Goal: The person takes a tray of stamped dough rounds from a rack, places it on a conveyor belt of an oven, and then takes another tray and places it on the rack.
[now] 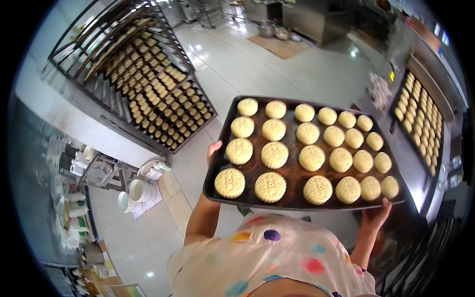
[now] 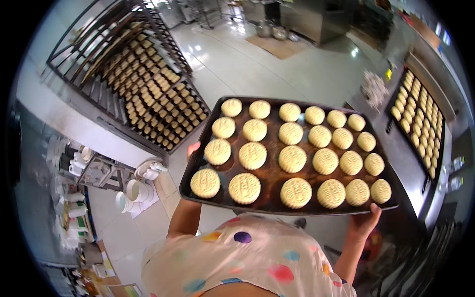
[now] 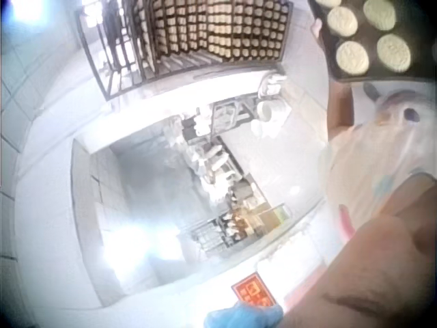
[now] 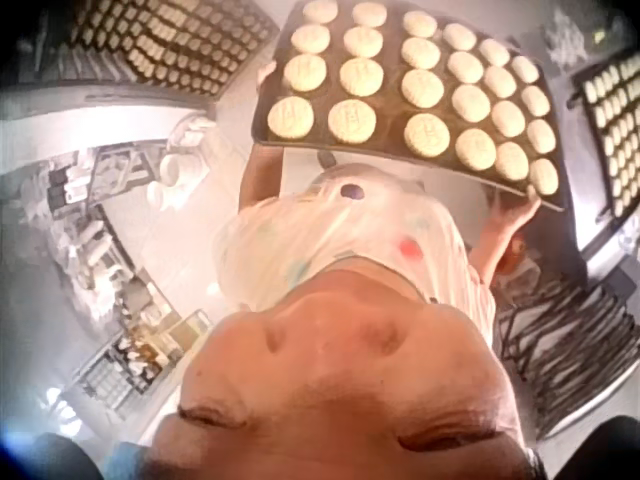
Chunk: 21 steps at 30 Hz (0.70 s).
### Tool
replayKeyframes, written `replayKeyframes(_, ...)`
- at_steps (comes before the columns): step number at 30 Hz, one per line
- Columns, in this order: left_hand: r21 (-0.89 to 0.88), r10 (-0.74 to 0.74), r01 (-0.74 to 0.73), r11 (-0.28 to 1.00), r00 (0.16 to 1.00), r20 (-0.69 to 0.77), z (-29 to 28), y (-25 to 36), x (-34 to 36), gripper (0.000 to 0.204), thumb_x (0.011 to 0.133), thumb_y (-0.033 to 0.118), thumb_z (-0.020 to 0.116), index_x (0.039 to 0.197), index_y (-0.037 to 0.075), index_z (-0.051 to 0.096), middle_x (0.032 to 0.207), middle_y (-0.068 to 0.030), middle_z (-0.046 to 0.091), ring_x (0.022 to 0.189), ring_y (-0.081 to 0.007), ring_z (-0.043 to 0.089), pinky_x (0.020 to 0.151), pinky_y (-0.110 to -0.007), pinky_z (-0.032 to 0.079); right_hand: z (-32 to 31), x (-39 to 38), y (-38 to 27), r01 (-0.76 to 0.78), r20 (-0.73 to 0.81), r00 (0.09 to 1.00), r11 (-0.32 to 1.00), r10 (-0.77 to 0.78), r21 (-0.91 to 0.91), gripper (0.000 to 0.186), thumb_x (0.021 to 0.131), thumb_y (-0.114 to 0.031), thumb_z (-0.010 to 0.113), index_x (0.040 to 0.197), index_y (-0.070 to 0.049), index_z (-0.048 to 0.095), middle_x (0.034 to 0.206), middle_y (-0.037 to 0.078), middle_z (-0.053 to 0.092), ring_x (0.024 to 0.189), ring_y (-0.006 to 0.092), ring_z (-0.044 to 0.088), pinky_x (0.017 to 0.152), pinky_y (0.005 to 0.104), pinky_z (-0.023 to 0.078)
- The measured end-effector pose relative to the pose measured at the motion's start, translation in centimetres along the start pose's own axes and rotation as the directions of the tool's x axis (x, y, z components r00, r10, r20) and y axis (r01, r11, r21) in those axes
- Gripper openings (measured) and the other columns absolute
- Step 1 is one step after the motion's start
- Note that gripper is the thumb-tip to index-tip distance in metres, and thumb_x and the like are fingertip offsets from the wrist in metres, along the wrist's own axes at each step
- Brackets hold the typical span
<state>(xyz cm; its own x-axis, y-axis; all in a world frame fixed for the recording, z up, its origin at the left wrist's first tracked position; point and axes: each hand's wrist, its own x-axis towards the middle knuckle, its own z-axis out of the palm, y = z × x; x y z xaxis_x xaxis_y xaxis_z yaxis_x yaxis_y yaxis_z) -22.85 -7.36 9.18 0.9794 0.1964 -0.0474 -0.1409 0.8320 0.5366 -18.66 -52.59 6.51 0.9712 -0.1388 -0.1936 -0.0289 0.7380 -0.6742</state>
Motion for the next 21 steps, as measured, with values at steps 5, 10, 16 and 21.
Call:
replayKeyframes(5,0.034,-0.221,0.219,0.975,0.974,0.058,7.4,-12.5,6.3,0.055,0.081,0.038,0.044,0.122,0.002,0.045,0.11,-0.0145,0.057,0.093,-0.0288,0.058,0.079,-0.042,0.048,-8.6,-1.9,-9.2,0.186,-0.45,0.879,0.982,-0.158,0.018,0.016,0.074,-0.024,0.06,0.084,-0.012,0.054,0.08,-0.001,0.058,0.078,0.0155,0.056,0.075,0.0309,0.047)
replayKeyframes(10,0.133,-0.449,0.433,0.891,0.884,0.132,14.9,-24.7,11.0,0.056,0.081,0.038,0.043,0.123,0.002,0.044,0.113,-0.0153,0.056,0.097,-0.0299,0.057,0.083,-0.043,0.047,-14.7,-2.0,-13.4,0.316,-0.446,0.844,0.948,-0.298,-0.037,0.037,0.074,-0.028,0.057,0.104,-0.009,0.05,0.086,0.003,0.06,0.077,0.0176,0.059,0.061,0.0331,0.051)
replayKeyframes(16,0.187,-0.64,0.612,0.769,0.736,0.222,17.4,-33.6,15.3,0.057,0.081,0.038,0.042,0.125,0.002,0.042,0.117,-0.0169,0.053,0.103,-0.0312,0.055,0.089,-0.045,0.045,-20.2,-0.9,-14.9,0.424,-0.522,0.75,0.901,-0.407,-0.093,0.043,0.074,-0.03,0.057,0.11,-0.006,0.048,0.092,0.005,0.06,0.068,0.0184,0.06,0.048,0.0293,0.049)
replayKeyframes(21,0.206,-0.736,0.708,0.675,0.629,0.251,16.9,-32.8,18.8,0.058,0.08,0.04,0.042,0.125,0.002,0.042,0.117,-0.0177,0.053,0.104,-0.0316,0.055,0.09,-0.045,0.045,-18.1,-2.0,-12.9,0.484,-0.654,0.623,0.868,-0.43,-0.109,0.037,0.075,-0.029,0.057,0.105,-0.007,0.051,0.088,0.004,0.061,0.068,0.0167,0.06,0.051,0.0265,0.048)
